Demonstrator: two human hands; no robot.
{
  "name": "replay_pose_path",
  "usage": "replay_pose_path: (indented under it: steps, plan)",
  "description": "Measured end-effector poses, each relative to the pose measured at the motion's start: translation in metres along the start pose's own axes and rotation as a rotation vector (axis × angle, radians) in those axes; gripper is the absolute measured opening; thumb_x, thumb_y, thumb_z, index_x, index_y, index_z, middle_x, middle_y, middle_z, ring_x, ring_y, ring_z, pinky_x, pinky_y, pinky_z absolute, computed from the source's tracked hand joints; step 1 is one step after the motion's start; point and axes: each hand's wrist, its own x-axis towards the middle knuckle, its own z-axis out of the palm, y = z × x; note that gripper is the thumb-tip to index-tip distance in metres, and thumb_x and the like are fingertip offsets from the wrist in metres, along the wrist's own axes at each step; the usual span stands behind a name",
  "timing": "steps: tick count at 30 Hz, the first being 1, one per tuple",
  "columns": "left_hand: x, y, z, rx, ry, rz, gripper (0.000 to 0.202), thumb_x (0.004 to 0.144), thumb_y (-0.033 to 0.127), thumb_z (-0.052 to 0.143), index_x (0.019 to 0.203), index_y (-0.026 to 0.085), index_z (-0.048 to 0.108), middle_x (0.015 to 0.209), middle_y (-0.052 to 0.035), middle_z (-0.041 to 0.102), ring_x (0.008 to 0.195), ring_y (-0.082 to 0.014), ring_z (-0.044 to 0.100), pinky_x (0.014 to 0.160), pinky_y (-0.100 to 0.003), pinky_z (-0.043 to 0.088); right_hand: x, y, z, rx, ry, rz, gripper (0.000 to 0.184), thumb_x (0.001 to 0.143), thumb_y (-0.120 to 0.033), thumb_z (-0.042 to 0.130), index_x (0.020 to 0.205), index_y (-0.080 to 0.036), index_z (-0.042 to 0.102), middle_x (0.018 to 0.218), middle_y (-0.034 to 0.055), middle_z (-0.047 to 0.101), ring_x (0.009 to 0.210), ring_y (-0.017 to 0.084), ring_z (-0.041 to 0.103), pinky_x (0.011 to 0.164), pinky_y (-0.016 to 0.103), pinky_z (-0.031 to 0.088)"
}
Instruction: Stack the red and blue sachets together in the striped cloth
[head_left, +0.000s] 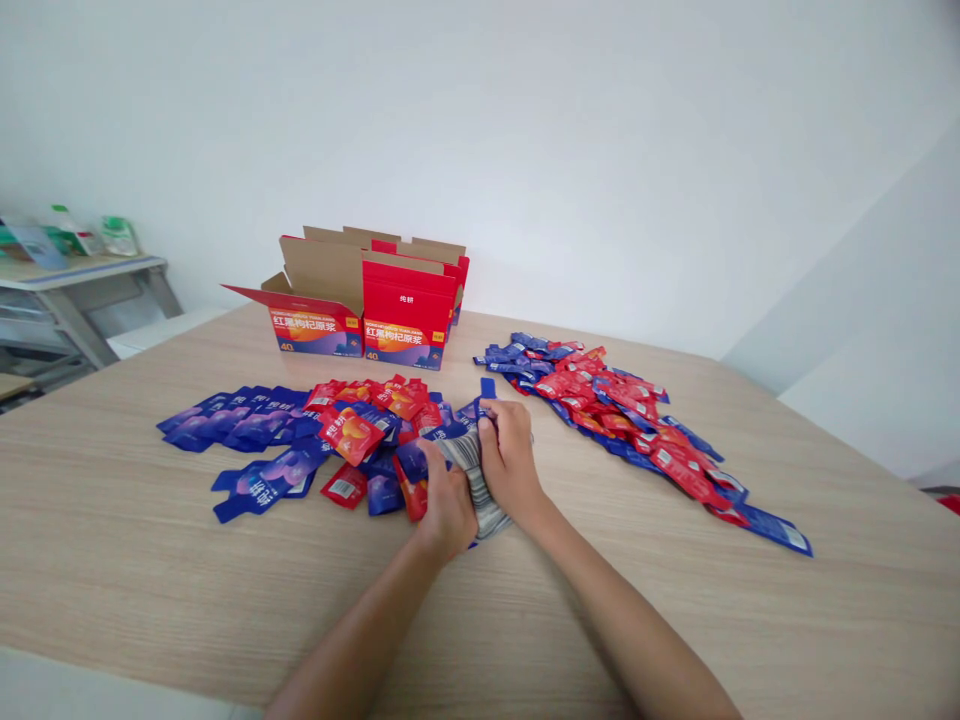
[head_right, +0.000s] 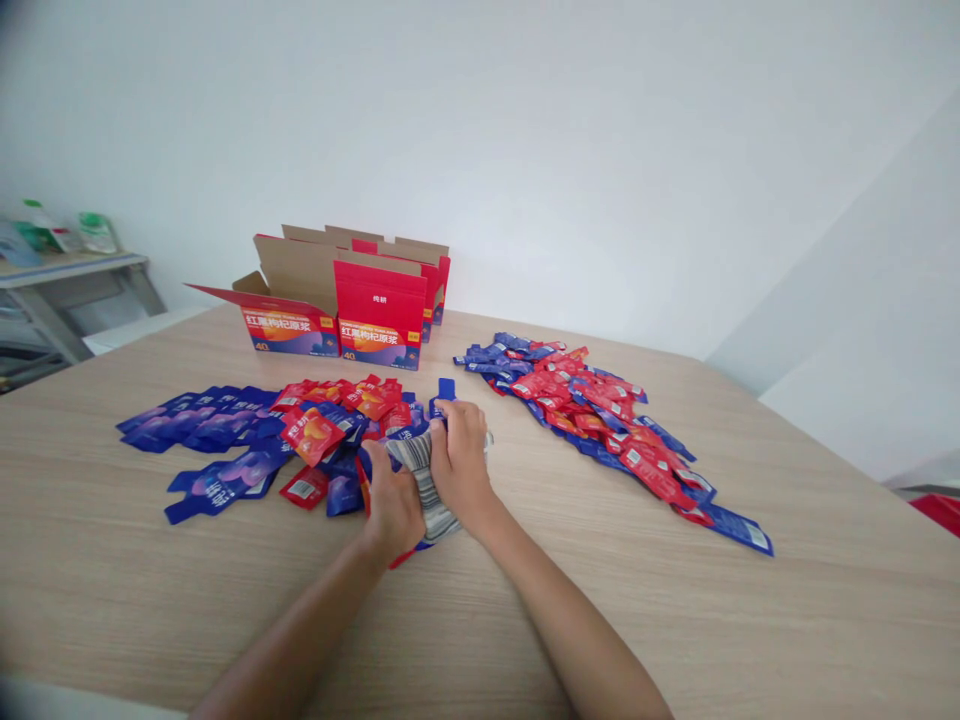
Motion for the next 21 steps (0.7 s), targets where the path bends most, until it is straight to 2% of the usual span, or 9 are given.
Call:
replay_pose_path:
  steps: [2,4,7,9,13,17,19,21]
  plan:
    - [-0.003,0.009,0.000,-0.050,0.024,-0.025,0.085,0.084,0.086,0.029,0.124,0.021,0.067,0.124,-0.0108,0.072,0.130,-0.0332,0.058,0.109,-0.049,0.046,-0.003,-0.004,0.003,0.144,-0.087,0.001,0.032,0.103,-0.032,0.038,0.129,-0.023,0.055,0.111,0.0096,0.060,0.107,0.024,0.056,0.097,0.043,0.047]
    - [-0.003,0.017,0.002,-0.109,0.083,-0.027,0.085,0.086,0.083,0.026,0.120,0.017,0.069,0.117,-0.0135,0.074,0.127,-0.0325,0.060,0.109,-0.049,0.046,-0.005,-0.006,0.004,0.228,-0.159,0.026,0.036,0.100,-0.040,0.049,0.130,-0.022,0.054,0.109,0.0086,0.061,0.103,0.024,0.058,0.094,0.041,0.049]
    - [0.000,0.027,0.005,-0.150,0.182,0.045,0.082,0.092,0.078,0.022,0.106,0.015,0.072,0.103,-0.0141,0.076,0.119,-0.0305,0.065,0.106,-0.045,0.049,-0.004,-0.010,0.003,0.317,-0.259,0.068,0.058,0.084,-0.049,0.072,0.131,-0.021,0.054,0.112,0.0085,0.062,0.100,0.024,0.060,0.091,0.040,0.051]
    - [0.003,0.035,0.004,-0.153,0.194,0.083,0.083,0.092,0.078,0.021,0.097,0.014,0.073,0.096,-0.0144,0.076,0.114,-0.0309,0.067,0.103,-0.045,0.051,-0.004,-0.014,0.002,0.390,-0.333,0.077,0.063,0.079,-0.048,0.078,0.131,-0.021,0.055,0.113,0.0082,0.064,0.101,0.024,0.061,0.092,0.040,0.052]
    - [0.007,0.053,-0.004,-0.150,0.173,0.185,0.077,0.091,0.078,0.028,0.096,0.017,0.074,0.089,-0.0110,0.076,0.107,-0.0300,0.070,0.098,-0.044,0.055,-0.005,-0.021,0.003,0.506,-0.382,0.082,0.055,0.084,-0.041,0.075,0.132,-0.022,0.056,0.119,0.0091,0.066,0.106,0.023,0.064,0.096,0.042,0.052]
    - [0.012,0.059,-0.011,-0.047,0.171,0.284,0.053,0.092,0.066,0.050,0.104,0.020,0.074,0.091,-0.0064,0.077,0.107,-0.0263,0.071,0.100,-0.037,0.054,-0.012,-0.020,0.015,0.461,-0.386,-0.039,0.068,0.081,-0.035,0.078,0.144,-0.027,0.052,0.147,0.0110,0.054,0.134,0.028,0.052,0.114,0.048,0.042]
    - [0.017,0.057,-0.015,0.030,0.158,0.323,0.046,0.094,0.058,0.053,0.109,0.019,0.072,0.099,-0.0063,0.078,0.112,-0.0244,0.069,0.104,-0.036,0.052,-0.018,-0.014,0.028,0.458,-0.338,-0.052,0.059,0.089,-0.031,0.070,0.145,-0.030,0.052,0.152,0.0077,0.050,0.142,0.026,0.045,0.119,0.049,0.035]
    - [0.022,0.055,-0.021,0.099,0.160,0.411,0.045,0.097,0.054,0.048,0.115,0.019,0.071,0.111,-0.0069,0.076,0.120,-0.0213,0.065,0.108,-0.033,0.048,-0.026,-0.005,0.042,0.486,-0.240,0.005,0.048,0.097,-0.028,0.056,0.145,-0.031,0.053,0.150,0.0056,0.053,0.142,0.023,0.046,0.121,0.048,0.034]
